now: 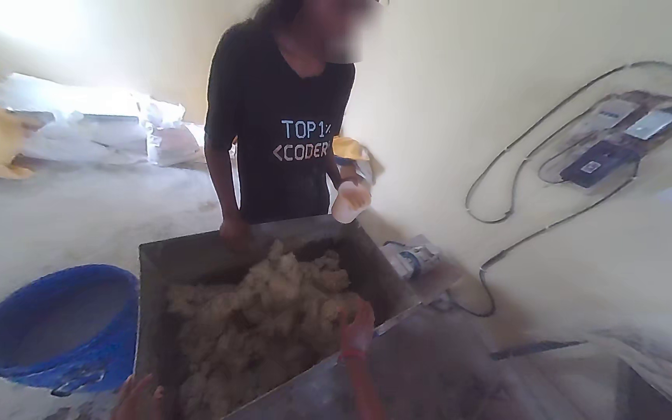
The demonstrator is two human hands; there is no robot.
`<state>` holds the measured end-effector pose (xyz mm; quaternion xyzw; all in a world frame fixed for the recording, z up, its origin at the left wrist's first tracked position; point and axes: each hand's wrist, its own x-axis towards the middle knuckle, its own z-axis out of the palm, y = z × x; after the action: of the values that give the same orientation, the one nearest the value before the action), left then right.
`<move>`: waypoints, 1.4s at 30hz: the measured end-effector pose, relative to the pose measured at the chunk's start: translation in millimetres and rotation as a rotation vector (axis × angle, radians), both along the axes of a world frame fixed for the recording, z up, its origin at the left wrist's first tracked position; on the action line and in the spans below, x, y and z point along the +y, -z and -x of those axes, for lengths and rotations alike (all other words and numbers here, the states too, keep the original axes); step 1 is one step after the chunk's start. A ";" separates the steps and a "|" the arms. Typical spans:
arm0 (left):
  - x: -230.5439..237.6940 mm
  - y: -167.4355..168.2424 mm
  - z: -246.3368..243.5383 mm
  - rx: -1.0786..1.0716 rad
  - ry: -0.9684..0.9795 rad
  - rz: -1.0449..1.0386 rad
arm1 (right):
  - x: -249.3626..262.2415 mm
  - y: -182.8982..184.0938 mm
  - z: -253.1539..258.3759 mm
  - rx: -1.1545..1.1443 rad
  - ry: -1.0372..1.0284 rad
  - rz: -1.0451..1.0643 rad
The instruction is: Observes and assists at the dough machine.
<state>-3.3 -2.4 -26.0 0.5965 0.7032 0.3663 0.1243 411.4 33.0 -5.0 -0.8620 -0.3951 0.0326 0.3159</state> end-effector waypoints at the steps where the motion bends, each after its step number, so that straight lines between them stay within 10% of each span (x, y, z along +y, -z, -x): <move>1: -0.4 -0.1 -0.9 0.001 0.000 -0.005 | -0.2 1.0 -0.6 0.003 0.002 -0.012; 42: -2.0 2.5 0.7 -0.017 -0.002 -0.018 | -0.1 0.2 3.2 -0.008 0.028 -0.053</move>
<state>-4.0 -4.4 -28.5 0.5937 0.6995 0.3779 0.1242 408.3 32.9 -5.2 -0.8588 -0.3850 0.0141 0.3376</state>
